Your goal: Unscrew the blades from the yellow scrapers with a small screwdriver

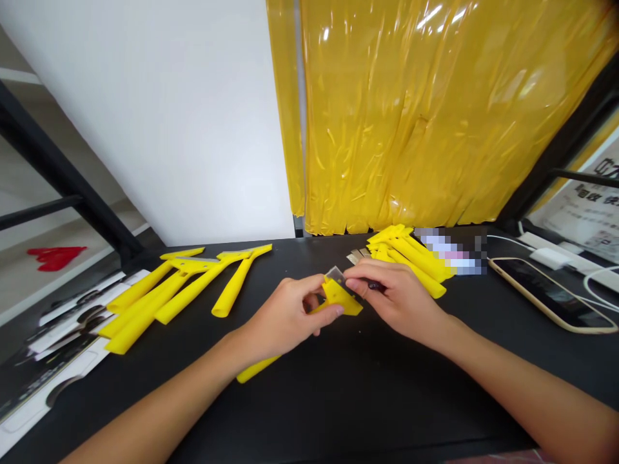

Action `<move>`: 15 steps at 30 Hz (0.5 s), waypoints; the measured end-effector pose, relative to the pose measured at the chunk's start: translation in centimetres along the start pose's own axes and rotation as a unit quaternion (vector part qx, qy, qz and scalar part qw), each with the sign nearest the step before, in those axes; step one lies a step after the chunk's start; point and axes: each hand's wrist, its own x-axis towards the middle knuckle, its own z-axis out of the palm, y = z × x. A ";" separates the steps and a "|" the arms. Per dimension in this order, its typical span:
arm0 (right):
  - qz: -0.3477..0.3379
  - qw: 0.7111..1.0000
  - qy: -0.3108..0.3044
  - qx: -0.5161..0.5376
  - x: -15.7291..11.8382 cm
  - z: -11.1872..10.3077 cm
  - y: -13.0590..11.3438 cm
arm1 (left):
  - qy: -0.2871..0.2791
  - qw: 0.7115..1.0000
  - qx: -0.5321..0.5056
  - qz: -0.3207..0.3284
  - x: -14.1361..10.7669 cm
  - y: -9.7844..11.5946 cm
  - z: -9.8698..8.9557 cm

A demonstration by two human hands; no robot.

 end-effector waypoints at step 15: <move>0.239 0.945 0.006 -0.222 1.0 -2.1 6.4 | -0.013 0.961 -0.227 -0.158 0.7 1.0 -1.0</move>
